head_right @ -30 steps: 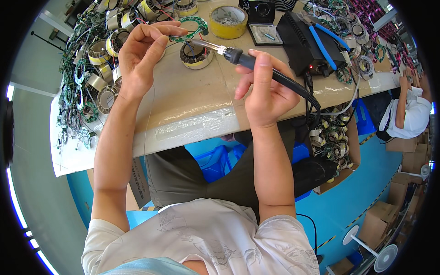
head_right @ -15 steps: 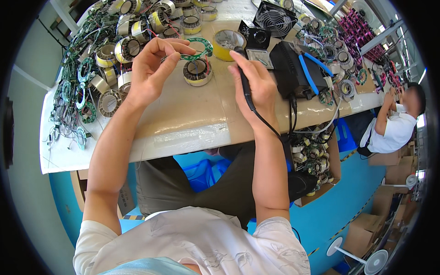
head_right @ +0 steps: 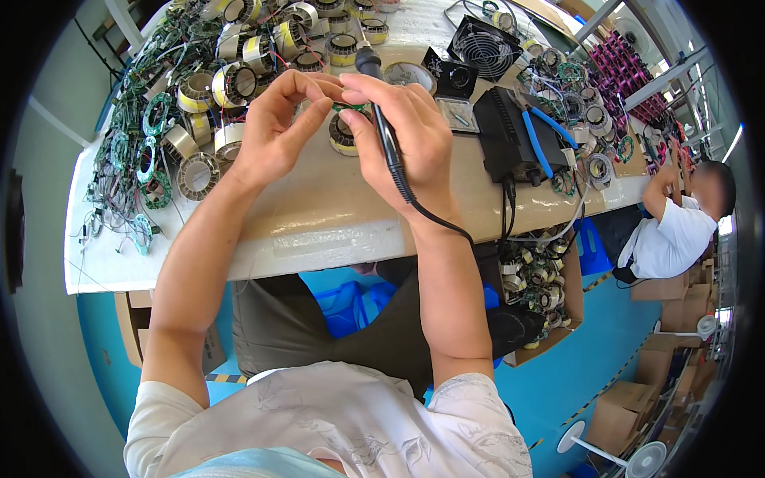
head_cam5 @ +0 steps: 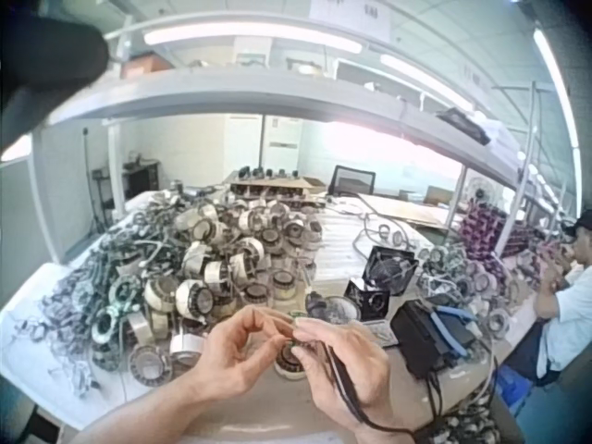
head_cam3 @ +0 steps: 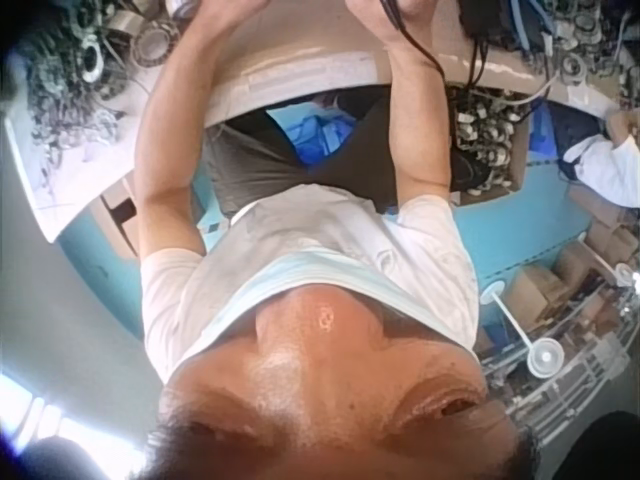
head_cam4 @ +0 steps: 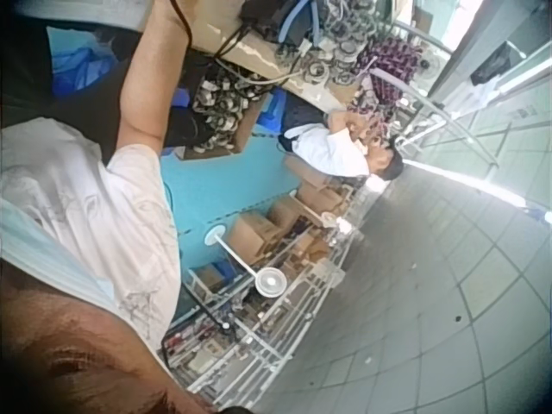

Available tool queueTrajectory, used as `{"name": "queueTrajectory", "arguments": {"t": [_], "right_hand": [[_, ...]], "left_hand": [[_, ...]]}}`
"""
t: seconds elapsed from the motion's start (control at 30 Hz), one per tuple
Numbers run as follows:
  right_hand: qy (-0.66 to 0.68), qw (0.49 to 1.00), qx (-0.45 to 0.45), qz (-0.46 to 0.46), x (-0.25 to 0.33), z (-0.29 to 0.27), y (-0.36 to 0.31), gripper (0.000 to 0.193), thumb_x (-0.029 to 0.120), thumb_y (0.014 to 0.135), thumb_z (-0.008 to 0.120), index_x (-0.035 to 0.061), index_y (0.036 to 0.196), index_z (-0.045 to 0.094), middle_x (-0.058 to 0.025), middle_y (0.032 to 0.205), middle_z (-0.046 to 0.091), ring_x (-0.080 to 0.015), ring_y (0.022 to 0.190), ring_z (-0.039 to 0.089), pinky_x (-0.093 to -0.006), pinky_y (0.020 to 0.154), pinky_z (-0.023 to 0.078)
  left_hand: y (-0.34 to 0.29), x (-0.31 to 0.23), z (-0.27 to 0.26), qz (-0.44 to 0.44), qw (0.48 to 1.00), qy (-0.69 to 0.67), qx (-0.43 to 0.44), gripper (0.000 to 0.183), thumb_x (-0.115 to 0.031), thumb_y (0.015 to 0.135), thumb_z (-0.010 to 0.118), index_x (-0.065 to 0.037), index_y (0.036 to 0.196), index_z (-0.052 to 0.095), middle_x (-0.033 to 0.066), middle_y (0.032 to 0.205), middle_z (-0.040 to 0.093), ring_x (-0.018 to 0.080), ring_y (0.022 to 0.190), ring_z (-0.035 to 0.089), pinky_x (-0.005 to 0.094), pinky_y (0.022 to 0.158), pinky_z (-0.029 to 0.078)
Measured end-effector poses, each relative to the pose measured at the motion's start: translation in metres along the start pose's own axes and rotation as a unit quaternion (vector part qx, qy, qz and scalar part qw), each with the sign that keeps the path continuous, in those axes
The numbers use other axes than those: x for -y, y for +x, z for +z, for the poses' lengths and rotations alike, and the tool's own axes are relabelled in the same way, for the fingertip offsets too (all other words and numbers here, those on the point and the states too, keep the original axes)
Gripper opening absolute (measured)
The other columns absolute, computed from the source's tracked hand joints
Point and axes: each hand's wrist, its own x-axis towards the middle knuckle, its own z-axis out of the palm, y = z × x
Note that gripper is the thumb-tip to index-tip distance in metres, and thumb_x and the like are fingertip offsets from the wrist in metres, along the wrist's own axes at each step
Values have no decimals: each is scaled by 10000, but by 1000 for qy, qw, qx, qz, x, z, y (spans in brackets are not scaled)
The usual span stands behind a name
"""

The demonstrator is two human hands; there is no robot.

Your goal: Soldering components onto small circular circuit boards at a workbench.

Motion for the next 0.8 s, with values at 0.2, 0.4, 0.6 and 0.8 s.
{"name": "queueTrajectory", "arguments": {"t": [0.2,0.4,0.6,0.8], "right_hand": [[0,1000,4,-6,-4,7,3,418,-76,767,737,69,1155,681,-59,876,716,-253,782,651,-346,722,519],[-28,997,17,-65,-11,3,7,412,-65,784,731,69,1168,665,-55,869,700,-250,780,640,-352,702,510],[-95,987,23,-124,-20,-5,6,369,-44,810,707,66,1160,660,-54,836,663,-255,741,605,-364,672,495],[-140,979,-5,-147,-31,-18,-6,372,-64,809,700,53,1160,662,-73,857,671,-262,738,603,-358,663,493]], "left_hand": [[1,-1,0,2,1000,8,2,95,-30,925,644,-5,925,553,139,1045,699,226,1072,650,369,985,483],[0,-3,1,-4,1000,0,2,95,-28,927,646,-5,927,553,135,1038,704,224,1061,651,369,978,487],[-1,-5,1,-22,999,-22,14,83,-14,933,629,-4,937,547,138,1046,706,206,1055,649,353,965,493],[-2,-7,2,-17,999,-16,23,46,-2,968,580,-31,960,546,143,1064,711,256,1160,590,448,1091,392]]}}
